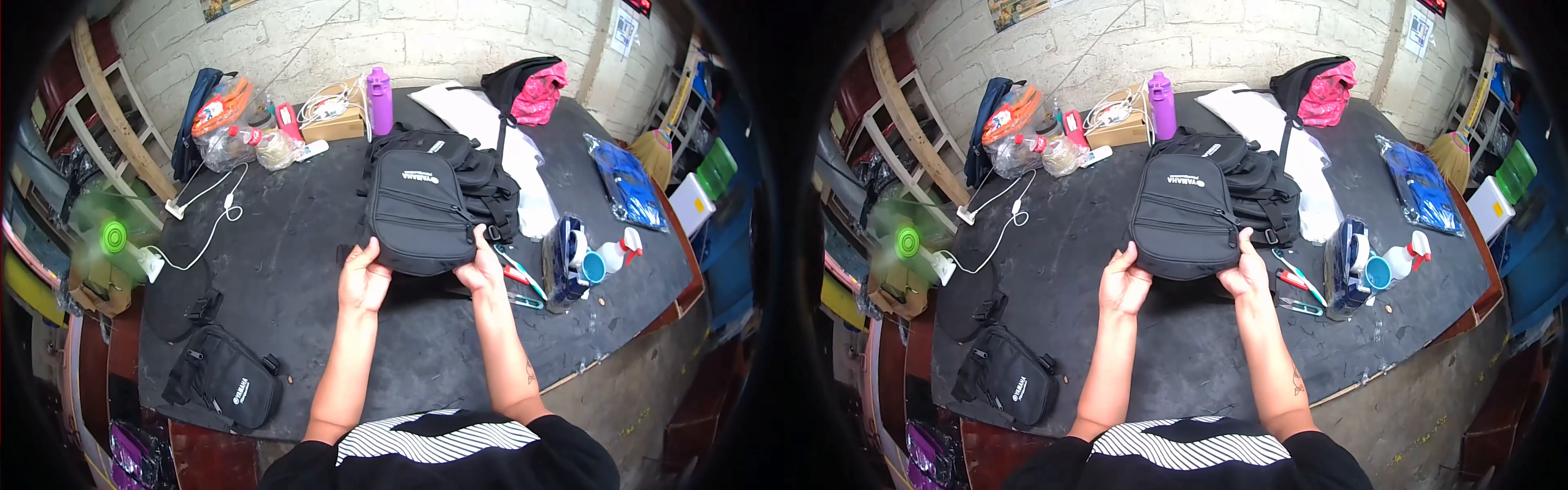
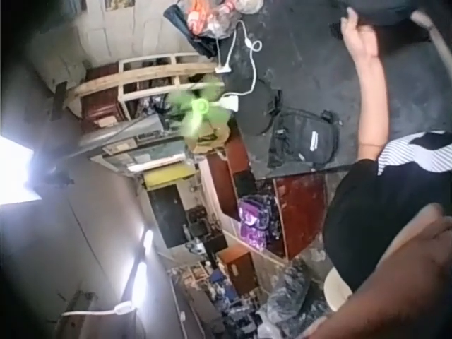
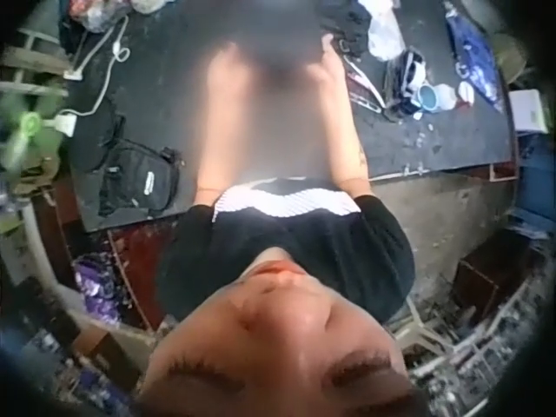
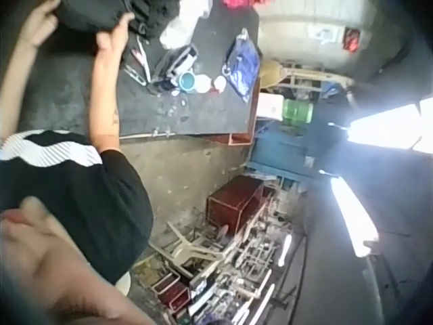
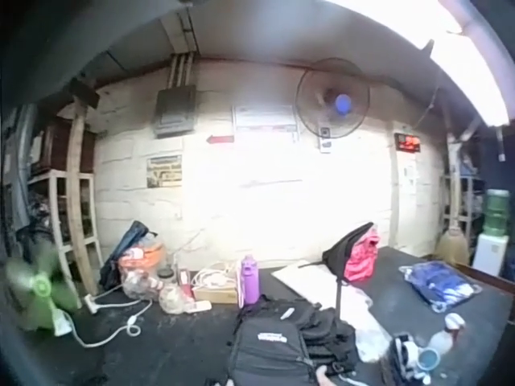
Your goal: Inspect and clean small manufactured black bags using a brush and thread trimmer.
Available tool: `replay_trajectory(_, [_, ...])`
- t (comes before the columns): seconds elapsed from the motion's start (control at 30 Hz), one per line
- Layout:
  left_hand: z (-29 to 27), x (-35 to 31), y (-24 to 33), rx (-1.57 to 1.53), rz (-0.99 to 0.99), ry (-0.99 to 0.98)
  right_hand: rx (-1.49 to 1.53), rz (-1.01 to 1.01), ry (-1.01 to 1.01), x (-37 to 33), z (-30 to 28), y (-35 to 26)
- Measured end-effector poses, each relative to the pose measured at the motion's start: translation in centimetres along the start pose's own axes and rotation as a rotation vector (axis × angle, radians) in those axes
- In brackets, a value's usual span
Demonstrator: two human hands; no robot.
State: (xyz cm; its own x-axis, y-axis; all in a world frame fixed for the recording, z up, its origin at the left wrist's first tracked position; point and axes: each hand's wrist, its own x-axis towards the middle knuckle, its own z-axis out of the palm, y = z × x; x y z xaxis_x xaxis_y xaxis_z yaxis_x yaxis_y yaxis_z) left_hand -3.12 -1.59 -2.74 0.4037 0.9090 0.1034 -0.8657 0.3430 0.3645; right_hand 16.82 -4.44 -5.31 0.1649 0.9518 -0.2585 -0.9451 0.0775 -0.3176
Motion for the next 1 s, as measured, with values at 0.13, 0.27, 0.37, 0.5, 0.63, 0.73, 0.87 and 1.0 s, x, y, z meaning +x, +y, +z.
replay_trajectory(0.13, [0.2, -0.6, 0.1, -0.171, -0.065, 0.104, -0.037, 0.056, -0.025, 0.9, -0.8, 0.1])
replay_trajectory(0.27, [2.0, -1.5, 0.3, -0.234, -0.115, 0.010, -0.011, 0.058, 0.036, 1.2, -0.6, 0.3])
replay_trajectory(0.37, [4.1, -1.9, -1.5, 0.034, 0.029, -0.043, -0.062, 0.203, -0.111, 1.2, 0.0, 1.1])
replay_trajectory(0.5, [2.2, -0.7, -1.6, 0.710, 0.188, -0.014, -0.740, 0.558, -0.349, 0.1, -1.4, -0.4])
replay_trajectory(0.63, [1.3, -0.8, -0.8, 0.608, 0.223, 0.113, -1.970, -0.629, 0.278, -4.4, -2.7, -3.1])
replay_trajectory(0.73, [1.1, -0.8, -0.5, 0.701, 0.313, 0.110, -2.520, -0.553, 0.578, -7.8, -7.4, -6.5])
replay_trajectory(0.87, [1.5, -0.7, -0.3, 0.758, 0.310, 0.070, -2.315, -0.698, 0.302, -9.1, -13.2, -8.8])
replay_trajectory(1.0, [2.2, -0.6, -0.6, 0.778, 0.254, 0.098, -2.010, -0.993, 0.319, -7.4, -11.2, -7.6])
